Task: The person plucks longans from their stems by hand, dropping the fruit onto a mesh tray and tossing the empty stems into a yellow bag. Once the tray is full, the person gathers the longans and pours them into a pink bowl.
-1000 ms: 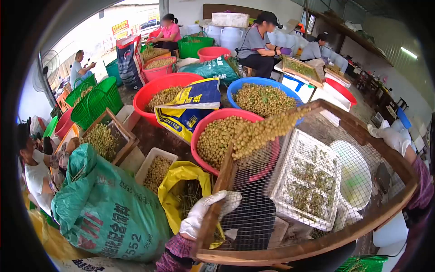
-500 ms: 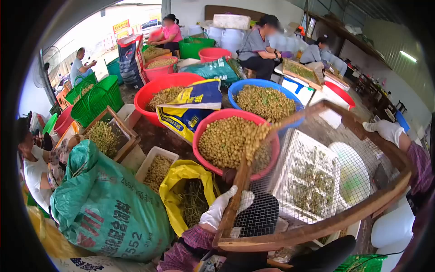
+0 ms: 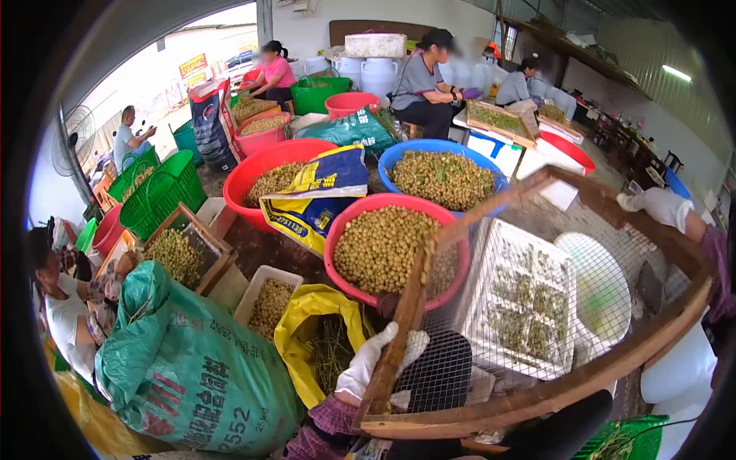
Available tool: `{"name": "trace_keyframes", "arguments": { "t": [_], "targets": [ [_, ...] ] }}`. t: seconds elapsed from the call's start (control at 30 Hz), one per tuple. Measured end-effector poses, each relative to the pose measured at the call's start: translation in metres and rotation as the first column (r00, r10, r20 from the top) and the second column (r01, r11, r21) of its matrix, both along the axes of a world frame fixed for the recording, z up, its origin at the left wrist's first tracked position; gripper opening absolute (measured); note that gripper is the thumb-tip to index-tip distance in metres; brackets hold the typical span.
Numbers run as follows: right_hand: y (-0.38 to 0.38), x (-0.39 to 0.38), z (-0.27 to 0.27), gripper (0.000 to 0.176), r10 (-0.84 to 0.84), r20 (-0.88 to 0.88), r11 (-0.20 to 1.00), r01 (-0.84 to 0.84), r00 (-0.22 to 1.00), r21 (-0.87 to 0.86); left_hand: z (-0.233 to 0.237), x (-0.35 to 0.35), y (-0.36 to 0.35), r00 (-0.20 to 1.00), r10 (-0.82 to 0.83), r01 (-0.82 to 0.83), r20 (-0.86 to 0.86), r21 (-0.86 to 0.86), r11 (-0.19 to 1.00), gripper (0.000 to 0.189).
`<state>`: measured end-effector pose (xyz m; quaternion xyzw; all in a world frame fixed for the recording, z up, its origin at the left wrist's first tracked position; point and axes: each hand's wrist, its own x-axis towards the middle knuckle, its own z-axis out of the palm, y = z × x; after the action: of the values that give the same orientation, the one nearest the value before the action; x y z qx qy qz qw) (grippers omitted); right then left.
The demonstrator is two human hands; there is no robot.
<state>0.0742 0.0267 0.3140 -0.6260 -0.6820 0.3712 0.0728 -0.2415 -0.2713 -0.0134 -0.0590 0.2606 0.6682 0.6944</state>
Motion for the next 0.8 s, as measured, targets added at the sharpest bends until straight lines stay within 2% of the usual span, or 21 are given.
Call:
{"name": "trace_keyframes", "arguments": {
  "t": [0.03,0.1,0.13,0.23,0.3,0.37,0.4,0.43,0.5,0.67,0.73,0.77,0.8],
  "targets": [
    [0.003,0.007,-0.001,0.026,-0.025,-0.086,0.995,0.016,0.996,-0.101,0.011,-0.002,-0.001,1.0,0.012,-0.013,-0.019,-0.027,1.0,0.045],
    [-0.01,0.002,-0.003,0.029,-0.04,-0.148,0.999,0.034,0.988,-0.041,0.023,0.001,-0.001,0.998,0.04,-0.042,-0.049,-0.047,0.998,0.043],
    [-0.019,-0.003,-0.001,0.031,-0.043,-0.179,0.999,0.043,0.983,-0.005,0.013,0.011,0.004,0.994,0.038,-0.04,-0.098,-0.019,0.999,0.043],
    [-0.032,-0.025,0.002,0.039,0.097,0.266,0.925,-0.186,0.959,0.332,-0.017,0.012,0.019,0.998,-0.034,0.034,-0.046,-0.006,0.999,0.043],
    [-0.03,-0.019,0.007,0.04,0.098,0.288,0.92,-0.197,0.953,0.34,-0.022,0.01,0.019,0.996,-0.076,0.077,-0.052,0.007,0.997,0.044],
    [-0.026,-0.008,0.01,0.04,0.057,0.362,0.896,-0.208,0.93,0.393,-0.005,0.011,0.018,0.999,-0.013,0.013,-0.035,-0.016,1.0,0.045],
    [-0.017,0.007,0.006,0.041,0.065,0.226,0.909,-0.152,0.972,0.388,0.003,0.011,0.018,1.0,0.014,-0.015,-0.026,-0.032,0.999,0.046],
    [-0.019,0.011,0.005,0.041,0.068,0.084,0.92,-0.095,0.994,0.379,0.006,0.007,0.02,0.995,0.037,-0.04,-0.088,-0.028,0.999,0.048],
    [-0.03,0.021,-0.007,0.039,0.06,-0.135,0.92,-0.002,0.989,0.392,0.008,0.01,0.026,0.994,0.063,-0.065,-0.095,-0.019,0.998,0.045],
    [0.0,0.098,-0.049,0.027,-0.066,-0.215,0.913,0.146,0.974,0.381,0.029,-0.001,0.059,0.967,-0.088,0.096,-0.24,0.019,0.995,0.04],
    [-0.026,0.112,-0.064,0.028,-0.079,-0.369,0.973,0.152,0.926,0.173,0.048,0.003,0.086,0.953,-0.143,0.159,-0.269,0.039,0.987,0.038],
    [-0.046,0.118,-0.078,0.032,-0.163,-0.44,0.97,0.224,0.883,0.09,0.06,0.008,0.105,0.914,-0.192,0.202,-0.357,-0.009,0.979,0.037],
    [-0.068,0.121,-0.092,0.037,-0.251,-0.504,0.956,0.294,0.826,0.006,0.045,0.011,0.138,0.883,-0.26,0.277,-0.392,-0.014,0.961,0.037]
  ]
}}
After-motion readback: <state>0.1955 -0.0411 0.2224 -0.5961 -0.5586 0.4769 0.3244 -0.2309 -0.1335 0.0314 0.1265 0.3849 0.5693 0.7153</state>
